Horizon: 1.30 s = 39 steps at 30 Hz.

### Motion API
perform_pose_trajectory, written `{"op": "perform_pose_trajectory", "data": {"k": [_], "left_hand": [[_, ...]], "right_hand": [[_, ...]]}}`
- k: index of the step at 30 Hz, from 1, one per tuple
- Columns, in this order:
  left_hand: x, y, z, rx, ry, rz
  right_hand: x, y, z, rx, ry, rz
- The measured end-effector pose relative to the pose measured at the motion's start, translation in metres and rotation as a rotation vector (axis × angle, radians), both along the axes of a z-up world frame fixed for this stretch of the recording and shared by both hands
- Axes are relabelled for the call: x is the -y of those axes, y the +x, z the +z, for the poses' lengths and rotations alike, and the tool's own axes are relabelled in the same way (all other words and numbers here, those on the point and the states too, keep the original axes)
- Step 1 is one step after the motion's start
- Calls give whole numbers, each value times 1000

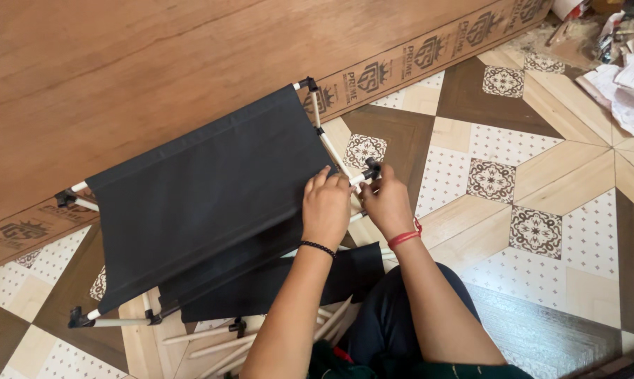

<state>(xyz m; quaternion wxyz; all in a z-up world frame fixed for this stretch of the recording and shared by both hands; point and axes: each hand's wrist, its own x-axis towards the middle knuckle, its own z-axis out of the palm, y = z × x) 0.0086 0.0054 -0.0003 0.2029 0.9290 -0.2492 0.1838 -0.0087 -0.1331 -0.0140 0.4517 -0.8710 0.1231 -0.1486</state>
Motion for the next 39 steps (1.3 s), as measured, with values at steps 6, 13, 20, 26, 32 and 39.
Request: {"op": "perform_pose_trajectory", "data": {"k": [6, 13, 20, 26, 32, 39], "left_hand": [[3, 5, 2, 62, -1, -39], [1, 3, -7, 76, 8, -33], [2, -4, 0, 49, 50, 48], [-37, -38, 22, -23, 43, 122], [-113, -117, 33, -34, -8, 234], [-205, -202, 14, -175, -12, 383]], "right_hand": [[-2, -3, 4, -95, 153, 17], [-1, -3, -4, -117, 82, 23], [3, 1, -10, -40, 35, 6], [8, 1, -11, -57, 30, 17], [8, -2, -14, -23, -70, 25], [8, -4, -8, -19, -148, 15]]}}
